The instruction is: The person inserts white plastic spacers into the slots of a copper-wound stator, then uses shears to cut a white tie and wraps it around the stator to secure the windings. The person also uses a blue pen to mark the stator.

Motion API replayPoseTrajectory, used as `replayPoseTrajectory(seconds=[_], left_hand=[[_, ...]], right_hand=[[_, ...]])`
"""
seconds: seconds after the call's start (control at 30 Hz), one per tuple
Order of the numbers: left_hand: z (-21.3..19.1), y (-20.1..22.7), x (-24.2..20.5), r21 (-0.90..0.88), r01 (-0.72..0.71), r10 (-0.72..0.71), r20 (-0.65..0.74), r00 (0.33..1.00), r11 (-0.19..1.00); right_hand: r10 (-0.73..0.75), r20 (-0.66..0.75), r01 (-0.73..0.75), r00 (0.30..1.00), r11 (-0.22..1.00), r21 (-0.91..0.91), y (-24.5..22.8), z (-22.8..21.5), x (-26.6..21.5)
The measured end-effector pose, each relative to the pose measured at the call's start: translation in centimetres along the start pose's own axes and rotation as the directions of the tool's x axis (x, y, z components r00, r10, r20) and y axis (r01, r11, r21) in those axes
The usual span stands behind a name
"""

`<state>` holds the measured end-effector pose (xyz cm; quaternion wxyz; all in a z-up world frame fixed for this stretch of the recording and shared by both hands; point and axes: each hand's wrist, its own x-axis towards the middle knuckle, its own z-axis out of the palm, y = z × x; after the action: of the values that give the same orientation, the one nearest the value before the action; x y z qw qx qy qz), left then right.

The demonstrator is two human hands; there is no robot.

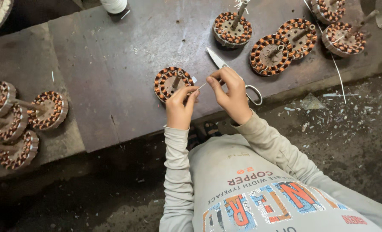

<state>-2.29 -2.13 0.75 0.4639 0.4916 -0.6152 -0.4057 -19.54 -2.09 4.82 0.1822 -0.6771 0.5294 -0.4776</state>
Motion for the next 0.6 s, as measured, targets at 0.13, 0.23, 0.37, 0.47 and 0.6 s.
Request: replayPoseTrajectory(seconds=[0.13,0.23,0.37,0.47,0.6], left_hand=[[-0.8,-0.7,-1.1,0.320,-0.049,0.095,-0.131,0.987,0.946],[-0.8,-0.9,-2.3,0.515,0.040,0.053,-0.165,0.985,0.856],[1.1,-0.9,-3.2,0.563,0.083,0.015,-0.167,0.986,0.822],[3.4,-1.6,-2.9,0.595,0.133,0.013,-0.235,0.972,0.793],[4.3,-3.1,-2.5,0.596,0.129,0.102,-0.337,0.936,0.793]], right_hand=[[0.000,-0.003,0.000,1.000,1.000,0.013,-0.3,0.0,0.3],[0.135,0.127,-0.170,0.983,0.930,0.325,0.1,-0.1,0.4],[0.221,0.440,-0.489,0.870,0.491,0.721,1.4,0.1,1.2],[0.178,0.460,-0.481,0.870,0.512,0.712,2.5,0.2,1.3],[0.162,0.372,-0.380,0.914,0.663,0.645,3.0,0.2,1.2]])
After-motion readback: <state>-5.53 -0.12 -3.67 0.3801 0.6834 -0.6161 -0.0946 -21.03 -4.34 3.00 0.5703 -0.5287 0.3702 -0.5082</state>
